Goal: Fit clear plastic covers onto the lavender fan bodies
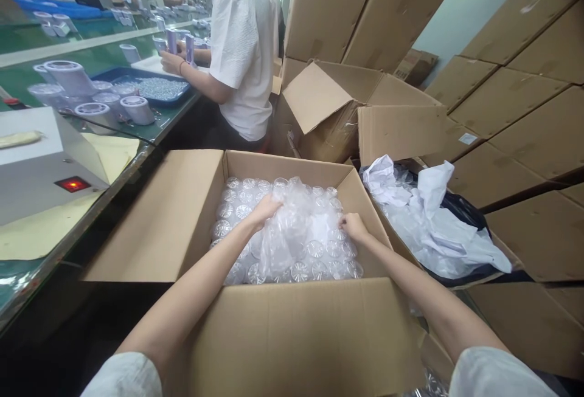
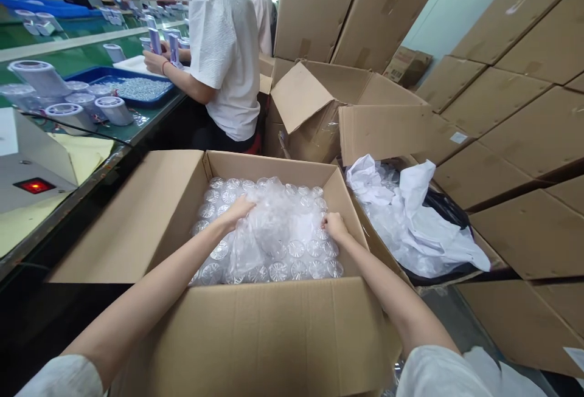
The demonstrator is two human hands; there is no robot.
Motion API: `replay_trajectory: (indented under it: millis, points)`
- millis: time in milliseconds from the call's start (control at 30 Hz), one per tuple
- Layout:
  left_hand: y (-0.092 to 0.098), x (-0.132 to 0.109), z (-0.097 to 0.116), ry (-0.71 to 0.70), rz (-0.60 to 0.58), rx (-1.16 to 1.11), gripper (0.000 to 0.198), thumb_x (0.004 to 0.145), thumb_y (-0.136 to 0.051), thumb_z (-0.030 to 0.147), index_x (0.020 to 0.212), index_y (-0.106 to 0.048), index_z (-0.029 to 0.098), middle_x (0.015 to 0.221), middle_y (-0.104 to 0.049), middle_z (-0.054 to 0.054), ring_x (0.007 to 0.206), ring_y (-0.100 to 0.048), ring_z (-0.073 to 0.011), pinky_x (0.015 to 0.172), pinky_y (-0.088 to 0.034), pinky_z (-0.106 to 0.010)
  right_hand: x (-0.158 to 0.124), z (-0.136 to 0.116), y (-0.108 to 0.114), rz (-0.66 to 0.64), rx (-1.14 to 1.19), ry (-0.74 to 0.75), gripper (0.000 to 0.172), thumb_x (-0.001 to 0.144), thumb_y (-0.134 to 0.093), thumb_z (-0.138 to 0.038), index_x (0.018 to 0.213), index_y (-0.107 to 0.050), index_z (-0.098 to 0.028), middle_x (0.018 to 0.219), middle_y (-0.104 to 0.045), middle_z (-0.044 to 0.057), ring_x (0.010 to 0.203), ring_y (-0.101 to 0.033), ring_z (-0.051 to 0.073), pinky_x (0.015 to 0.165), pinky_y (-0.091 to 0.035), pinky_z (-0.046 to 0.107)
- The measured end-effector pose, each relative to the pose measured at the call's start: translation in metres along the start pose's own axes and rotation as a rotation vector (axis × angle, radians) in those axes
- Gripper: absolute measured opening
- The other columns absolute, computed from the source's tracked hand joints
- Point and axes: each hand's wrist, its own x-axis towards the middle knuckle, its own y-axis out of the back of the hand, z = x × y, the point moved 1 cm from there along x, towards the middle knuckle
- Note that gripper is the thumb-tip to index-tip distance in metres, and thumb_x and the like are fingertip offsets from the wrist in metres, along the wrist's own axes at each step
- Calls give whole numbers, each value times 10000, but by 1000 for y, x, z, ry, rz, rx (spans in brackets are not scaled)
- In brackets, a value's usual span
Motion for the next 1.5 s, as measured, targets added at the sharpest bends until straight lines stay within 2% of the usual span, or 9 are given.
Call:
replay_trajectory:
  millis: [233,367,467,667,800,1000,1167,1333,1500]
  points:
    - [1,-4,-1,-119,-38,130,206,769,-602,203,956,-651,132,945,-670,-65,826,-615,-186,781,-502,-346,-8,-31,39,105,141,139,204,950,-600,-320,998,-639,-126,977,-656,45,837,-644,172,752,-555,346]
    - [-25,-11,10,-246,-123,179,488,634,-703,185,1117,-639,181,1213,-648,-89,1062,-603,-241,932,-464,-361,-22,-79,51,81,299,339,175,904,-652,-293,844,-647,-129,830,-658,17,769,-633,158,749,-534,342]
    - [-32,-8,22,-312,-140,223,294,675,-665,210,964,-697,163,1066,-715,-76,1000,-631,-236,890,-478,-332,-26,-121,53,57,468,490,114,830,-678,-265,789,-669,-159,765,-670,19,746,-631,178,741,-517,333]
    - [31,1,46,-274,13,357,133,713,-593,204,730,-684,109,728,-695,-33,722,-615,-180,652,-453,-256,-13,-197,29,60,784,580,332,896,-487,-406,1136,-566,-191,814,-685,33,655,-627,175,604,-508,283]
    - [73,-5,48,-184,95,477,103,715,-648,168,632,-620,115,619,-606,15,618,-556,-124,602,-429,-242,-4,-229,7,55,864,608,395,900,-492,-463,1213,-491,-222,1008,-682,72,847,-659,196,709,-537,296]
    - [117,-5,57,-90,377,558,51,737,-617,165,706,-593,132,656,-585,-2,663,-558,-147,638,-436,-263,-23,-219,-16,37,653,628,630,842,-613,-497,1389,-385,-284,1535,-262,135,1309,-403,328,978,-430,478]
    - [128,-5,65,-132,516,585,129,609,-511,50,662,-550,161,598,-518,1,668,-540,-173,633,-392,-253,-52,-208,-48,-166,304,729,673,483,-866,-84,1104,-680,-265,1223,-612,108,1113,-563,386,1005,-361,552]
    - [115,-13,50,-206,476,563,212,573,-467,17,706,-519,174,656,-535,19,701,-540,-146,654,-400,-221,-28,-170,-7,-87,158,650,673,642,-760,-71,1270,-576,-229,1153,-624,112,1047,-597,309,914,-467,428]
    - [126,-8,50,-150,527,524,191,751,-439,52,862,-571,135,765,-595,-19,715,-569,-137,644,-435,-235,-5,-150,23,89,76,480,561,756,-728,-123,1283,-537,-158,1353,-468,215,1245,-431,403,1008,-348,601]
